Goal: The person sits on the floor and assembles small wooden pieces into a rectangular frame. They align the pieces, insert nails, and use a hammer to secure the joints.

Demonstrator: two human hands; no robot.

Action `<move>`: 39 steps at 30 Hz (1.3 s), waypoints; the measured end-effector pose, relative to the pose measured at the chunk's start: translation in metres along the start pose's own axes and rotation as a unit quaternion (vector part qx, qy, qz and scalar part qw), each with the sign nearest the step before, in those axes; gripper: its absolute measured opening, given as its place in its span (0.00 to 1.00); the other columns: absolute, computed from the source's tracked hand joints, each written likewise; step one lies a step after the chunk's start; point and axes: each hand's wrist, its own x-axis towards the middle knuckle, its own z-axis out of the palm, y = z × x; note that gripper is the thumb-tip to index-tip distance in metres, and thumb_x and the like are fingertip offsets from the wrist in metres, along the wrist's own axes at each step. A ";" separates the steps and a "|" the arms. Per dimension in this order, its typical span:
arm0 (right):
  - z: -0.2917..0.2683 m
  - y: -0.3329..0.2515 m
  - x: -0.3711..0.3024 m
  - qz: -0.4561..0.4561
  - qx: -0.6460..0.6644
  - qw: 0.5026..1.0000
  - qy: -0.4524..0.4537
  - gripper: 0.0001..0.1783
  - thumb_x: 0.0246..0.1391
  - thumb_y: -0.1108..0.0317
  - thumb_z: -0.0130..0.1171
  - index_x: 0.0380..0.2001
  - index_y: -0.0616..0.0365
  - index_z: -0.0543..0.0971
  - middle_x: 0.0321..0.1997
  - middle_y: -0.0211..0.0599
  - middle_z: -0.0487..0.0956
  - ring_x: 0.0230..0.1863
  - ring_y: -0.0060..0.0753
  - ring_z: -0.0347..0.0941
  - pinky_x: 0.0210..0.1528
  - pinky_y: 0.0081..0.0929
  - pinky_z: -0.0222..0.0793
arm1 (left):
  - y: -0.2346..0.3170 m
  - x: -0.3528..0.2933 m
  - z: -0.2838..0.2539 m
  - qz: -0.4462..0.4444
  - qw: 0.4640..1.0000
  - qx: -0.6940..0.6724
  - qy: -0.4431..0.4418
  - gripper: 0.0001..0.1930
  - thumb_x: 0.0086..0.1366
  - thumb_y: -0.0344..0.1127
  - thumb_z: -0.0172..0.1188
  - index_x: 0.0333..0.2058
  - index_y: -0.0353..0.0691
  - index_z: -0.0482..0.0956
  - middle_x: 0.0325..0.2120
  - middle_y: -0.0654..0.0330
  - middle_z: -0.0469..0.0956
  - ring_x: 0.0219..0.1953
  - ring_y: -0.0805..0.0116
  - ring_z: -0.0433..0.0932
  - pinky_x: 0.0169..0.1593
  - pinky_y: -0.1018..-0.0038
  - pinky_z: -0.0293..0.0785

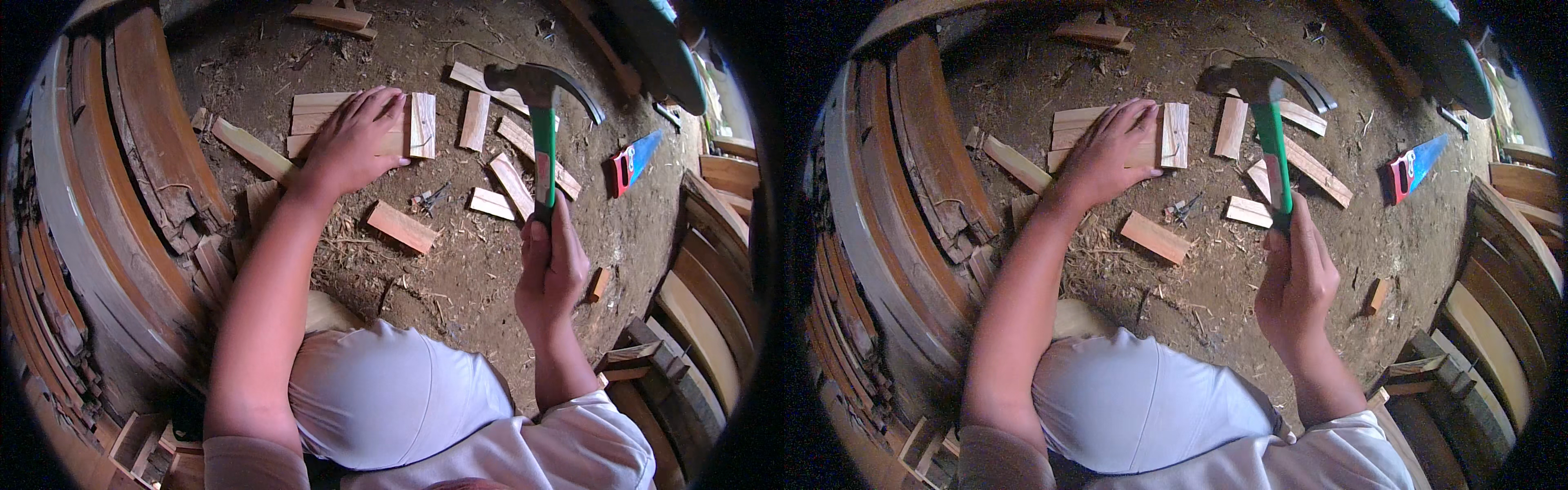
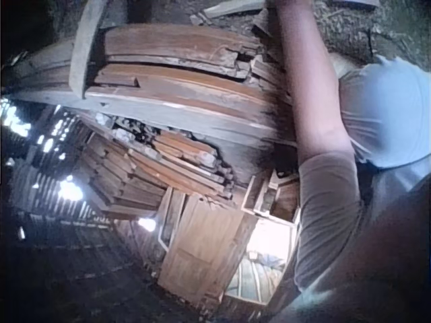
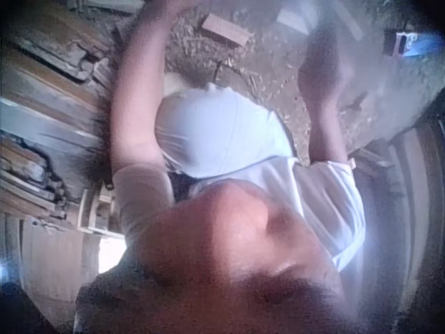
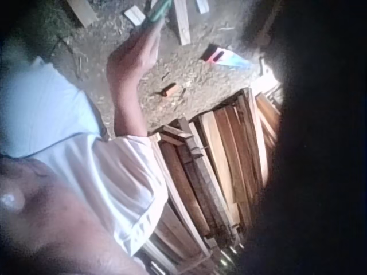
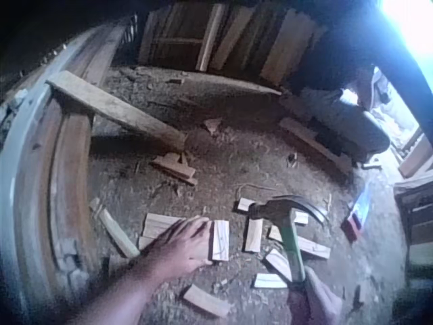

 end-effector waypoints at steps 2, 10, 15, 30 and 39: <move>0.004 0.011 0.002 -0.060 -0.012 0.996 -0.058 0.26 0.68 0.82 0.59 0.69 0.65 0.76 0.49 0.65 0.85 0.45 0.68 0.86 0.46 0.50 0.82 | -0.002 0.001 0.001 0.017 1.000 -0.014 0.007 0.51 0.58 0.48 0.80 0.75 0.35 0.68 0.75 0.47 0.66 0.78 0.47 0.63 0.81 0.56 0.61; 0.001 -0.002 -0.002 -0.004 -0.016 0.997 -0.073 0.29 0.69 0.80 0.60 0.71 0.63 0.74 0.49 0.63 0.85 0.44 0.67 0.86 0.45 0.50 0.82 | 0.000 0.001 -0.001 0.005 1.000 -0.009 -0.004 0.51 0.58 0.48 0.80 0.75 0.34 0.67 0.75 0.47 0.66 0.78 0.47 0.63 0.81 0.56 0.60; -0.002 -0.009 0.006 -0.043 -0.029 0.998 -0.045 0.27 0.68 0.82 0.59 0.70 0.66 0.76 0.47 0.58 0.87 0.40 0.48 0.87 0.43 0.39 0.82 | -0.002 -0.002 0.001 -0.003 1.000 -0.007 -0.005 0.52 0.57 0.47 0.81 0.76 0.36 0.67 0.76 0.48 0.66 0.79 0.48 0.63 0.81 0.57 0.59; 0.001 -0.005 0.007 0.020 -0.085 0.984 -0.158 0.23 0.69 0.81 0.58 0.66 0.67 0.78 0.48 0.64 0.86 0.46 0.55 0.89 0.47 0.43 0.82 | 0.001 0.001 -0.001 -0.023 0.999 -0.017 -0.025 0.52 0.59 0.47 0.81 0.78 0.38 0.65 0.77 0.50 0.64 0.79 0.47 0.62 0.82 0.57 0.59; -0.003 -0.001 0.007 -0.001 -0.084 0.981 -0.173 0.27 0.69 0.82 0.58 0.70 0.68 0.74 0.54 0.65 0.86 0.51 0.67 0.87 0.50 0.46 0.84 | -0.002 0.000 0.002 -0.006 0.999 -0.032 -0.019 0.51 0.59 0.47 0.80 0.77 0.36 0.66 0.76 0.49 0.64 0.79 0.48 0.62 0.82 0.57 0.59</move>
